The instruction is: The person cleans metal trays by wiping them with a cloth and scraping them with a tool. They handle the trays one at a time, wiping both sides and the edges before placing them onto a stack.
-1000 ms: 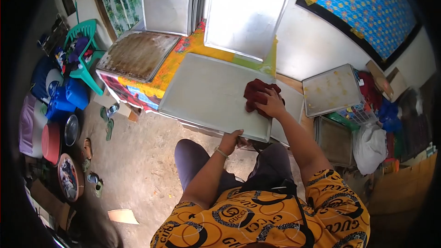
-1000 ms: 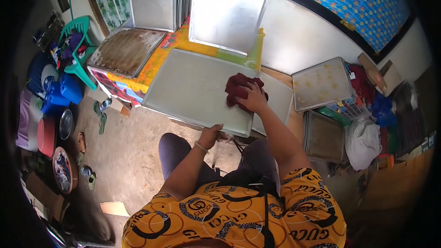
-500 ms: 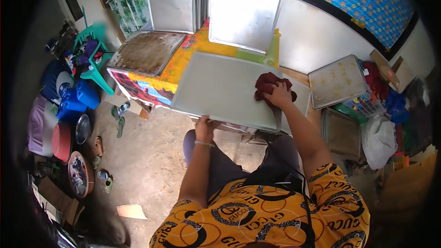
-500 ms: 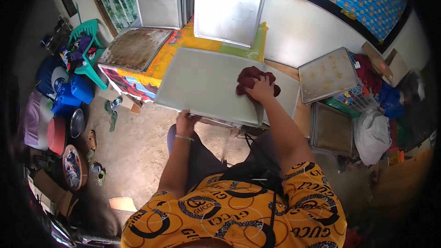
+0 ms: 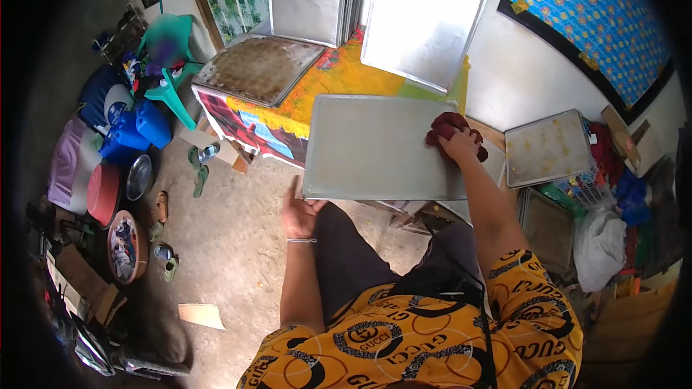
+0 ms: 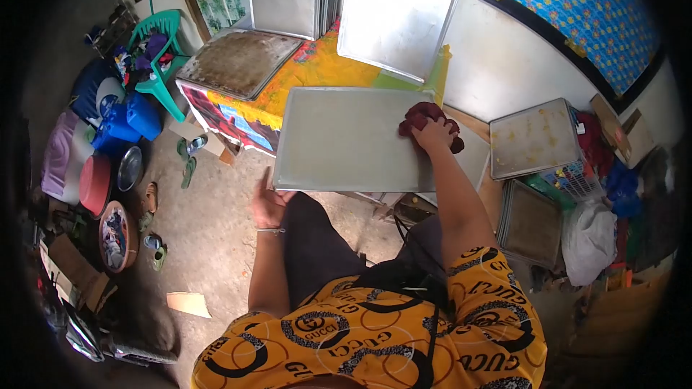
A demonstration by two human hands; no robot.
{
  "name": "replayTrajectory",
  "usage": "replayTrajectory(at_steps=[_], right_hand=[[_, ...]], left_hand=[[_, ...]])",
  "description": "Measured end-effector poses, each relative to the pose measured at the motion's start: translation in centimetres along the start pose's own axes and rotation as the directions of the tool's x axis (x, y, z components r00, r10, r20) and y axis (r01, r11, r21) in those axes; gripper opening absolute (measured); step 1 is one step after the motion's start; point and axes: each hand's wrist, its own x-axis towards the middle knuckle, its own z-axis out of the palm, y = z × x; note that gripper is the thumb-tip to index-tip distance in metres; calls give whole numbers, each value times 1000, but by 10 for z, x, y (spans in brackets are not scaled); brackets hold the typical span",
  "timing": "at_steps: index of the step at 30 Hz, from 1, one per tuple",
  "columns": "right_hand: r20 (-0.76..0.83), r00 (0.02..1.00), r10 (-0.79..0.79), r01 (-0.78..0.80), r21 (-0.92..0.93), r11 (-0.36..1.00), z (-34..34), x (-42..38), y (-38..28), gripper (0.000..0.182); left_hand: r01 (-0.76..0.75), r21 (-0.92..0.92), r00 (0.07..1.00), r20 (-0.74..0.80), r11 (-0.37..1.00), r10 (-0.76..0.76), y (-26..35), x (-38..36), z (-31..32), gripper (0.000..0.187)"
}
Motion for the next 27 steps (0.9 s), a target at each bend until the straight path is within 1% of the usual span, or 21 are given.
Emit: replayTrajectory(at_steps=[1, 4, 5, 6, 7, 8, 11, 14, 17, 19, 21, 22, 23, 24, 26, 27], right_hand=[[0, 1000, 12, -12, -11, 1000, 1, 0, -3, 69], [-21, 1000, 7, -8, -48, 999, 5, 0, -11, 70], [-43, 999, -21, 19, -62, 998, 8, -2, -14, 69], [-64, 997, -51, 46, -76, 996, 9, -7, -21, 69], [-32, 996, -80, 78, -63, 995, 10, -10, -28, 71], [-43, 993, -112, 109, -54, 993, 13, -15, -38, 72], [-119, 959, -256, 255, -28, 967, 30, -27, -78, 71], [-153, 879, -451, 457, -2, 890, 44, -53, -132, 70], [-177, 776, -605, 613, -12, 790, 55, -88, -180, 69], [-189, 708, -681, 693, -3, 721, 61, -108, -199, 68], [-208, 634, -745, 764, 25, 644, 65, -125, -211, 67], [-221, 587, -779, 800, 11, 600, 65, -132, -214, 67], [-197, 563, -802, 821, 25, 570, 65, -140, -217, 68], [-174, 539, -824, 840, 41, 541, 66, -145, -218, 69], [-211, 490, -846, 871, 76, 485, 66, -150, -212, 67], [-229, 466, -855, 885, 95, 456, 67, -150, -208, 66]], left_hand=[[96, 8, 992, 84, 995, -96, -8, 0, 1, 45], [67, 23, 996, 58, 997, -69, -28, -5, 13, 47], [87, 9, 994, 69, 996, -88, -28, -2, 8, 50], [90, -32, 987, 140, 995, -85, -31, -1, 4, 50], [93, -71, 975, 207, 993, -77, -32, 0, 0, 51], [96, -107, 960, 272, 990, -64, -32, 1, -4, 51], [107, -141, 988, 129, 984, -89, -33, -10, 19, 51], [116, -156, 989, 107, 981, -100, -35, -12, 26, 52], [152, -201, 972, 209, 968, -110, -41, -7, 13, 58], [161, -183, 967, 227, 970, -117, -41, -8, 11, 60], [157, -175, 958, 267, 972, -107, -40, -8, 11, 60], [154, -178, 950, 296, 972, -97, -39, -8, 11, 59], [154, -180, 942, 324, 972, -89, -40, -8, 11, 58], [156, -223, 954, 287, 962, -89, -38, -9, 16, 59], [160, -305, 973, 207, 939, -99, -36, -12, 24, 60], [160, -305, 970, 223, 939, -93, -36, -13, 26, 59]])
